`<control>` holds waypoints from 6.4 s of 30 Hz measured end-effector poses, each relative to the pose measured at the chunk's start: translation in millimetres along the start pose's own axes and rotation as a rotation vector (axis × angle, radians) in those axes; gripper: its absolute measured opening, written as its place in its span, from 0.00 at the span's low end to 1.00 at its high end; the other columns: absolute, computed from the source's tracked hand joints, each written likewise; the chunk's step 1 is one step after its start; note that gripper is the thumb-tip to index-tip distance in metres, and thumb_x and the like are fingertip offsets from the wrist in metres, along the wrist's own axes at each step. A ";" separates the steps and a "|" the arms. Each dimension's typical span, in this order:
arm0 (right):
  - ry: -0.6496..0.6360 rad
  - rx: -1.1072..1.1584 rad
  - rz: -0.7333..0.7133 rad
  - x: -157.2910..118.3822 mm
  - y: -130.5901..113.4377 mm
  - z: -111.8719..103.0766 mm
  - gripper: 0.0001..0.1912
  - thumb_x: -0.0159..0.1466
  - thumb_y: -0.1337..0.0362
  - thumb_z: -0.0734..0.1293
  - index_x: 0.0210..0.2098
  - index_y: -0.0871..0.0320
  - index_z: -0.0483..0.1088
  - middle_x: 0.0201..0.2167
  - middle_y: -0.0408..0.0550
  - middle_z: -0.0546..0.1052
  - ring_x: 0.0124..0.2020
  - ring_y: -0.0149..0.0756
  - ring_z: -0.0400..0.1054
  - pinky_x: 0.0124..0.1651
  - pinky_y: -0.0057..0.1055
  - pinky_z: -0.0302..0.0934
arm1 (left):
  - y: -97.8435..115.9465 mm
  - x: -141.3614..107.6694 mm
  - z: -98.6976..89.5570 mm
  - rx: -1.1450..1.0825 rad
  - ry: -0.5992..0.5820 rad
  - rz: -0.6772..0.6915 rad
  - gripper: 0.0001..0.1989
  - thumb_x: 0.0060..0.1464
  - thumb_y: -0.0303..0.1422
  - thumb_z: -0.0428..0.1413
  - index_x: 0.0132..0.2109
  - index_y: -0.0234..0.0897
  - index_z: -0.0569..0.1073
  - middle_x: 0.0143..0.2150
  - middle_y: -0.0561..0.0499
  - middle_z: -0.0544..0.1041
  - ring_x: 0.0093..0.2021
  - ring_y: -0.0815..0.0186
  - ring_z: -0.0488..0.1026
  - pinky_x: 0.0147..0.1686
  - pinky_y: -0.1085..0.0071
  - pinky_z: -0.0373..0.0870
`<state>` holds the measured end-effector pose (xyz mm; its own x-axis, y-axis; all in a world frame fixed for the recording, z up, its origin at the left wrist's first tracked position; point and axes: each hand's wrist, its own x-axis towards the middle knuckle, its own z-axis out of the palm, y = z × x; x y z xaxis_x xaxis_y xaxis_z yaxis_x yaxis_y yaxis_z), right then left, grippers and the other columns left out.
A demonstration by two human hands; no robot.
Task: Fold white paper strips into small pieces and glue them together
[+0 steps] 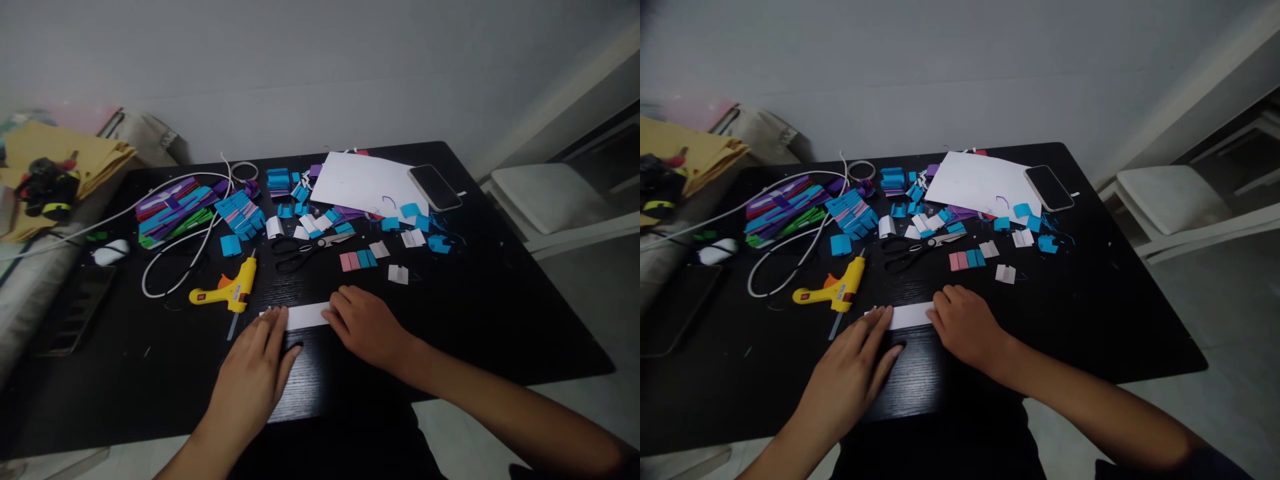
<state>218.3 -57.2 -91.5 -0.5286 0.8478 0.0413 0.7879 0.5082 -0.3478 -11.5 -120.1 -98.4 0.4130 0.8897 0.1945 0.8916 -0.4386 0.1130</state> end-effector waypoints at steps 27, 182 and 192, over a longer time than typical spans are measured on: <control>0.182 0.148 -0.155 39.4 -48.3 -6.4 0.12 0.71 0.67 0.59 0.32 0.59 0.69 0.30 0.49 0.75 0.33 0.37 0.67 0.37 0.34 0.59 | -7.4 -8.3 10.1 -0.042 0.088 -0.030 0.22 0.69 0.37 0.51 0.63 0.28 0.69 0.58 0.31 0.74 0.57 0.43 0.75 0.54 0.45 0.78; 0.184 1.384 0.434 15.5 38.9 -15.2 0.12 0.54 0.61 0.81 0.38 0.53 0.82 0.35 0.43 0.84 0.37 0.34 0.80 0.45 0.33 0.76 | 5.3 90.0 4.6 -1.178 -0.041 -0.214 0.15 0.61 0.33 0.64 0.54 0.42 0.82 0.34 0.52 0.80 0.31 0.71 0.74 0.31 0.75 0.70; 0.215 1.436 0.463 15.6 35.7 -15.3 0.12 0.53 0.62 0.82 0.37 0.52 0.83 0.35 0.43 0.85 0.37 0.35 0.80 0.45 0.34 0.76 | 6.1 90.5 0.5 -1.127 -0.006 -0.149 0.14 0.62 0.28 0.63 0.53 0.44 0.83 0.33 0.53 0.79 0.31 0.71 0.73 0.31 0.74 0.68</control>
<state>243.0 -23.6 -89.0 -0.1750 0.9557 -0.2365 -0.1651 -0.2653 -0.9499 31.4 -42.2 -80.6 0.3202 0.9419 0.1013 0.2583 -0.1897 0.9473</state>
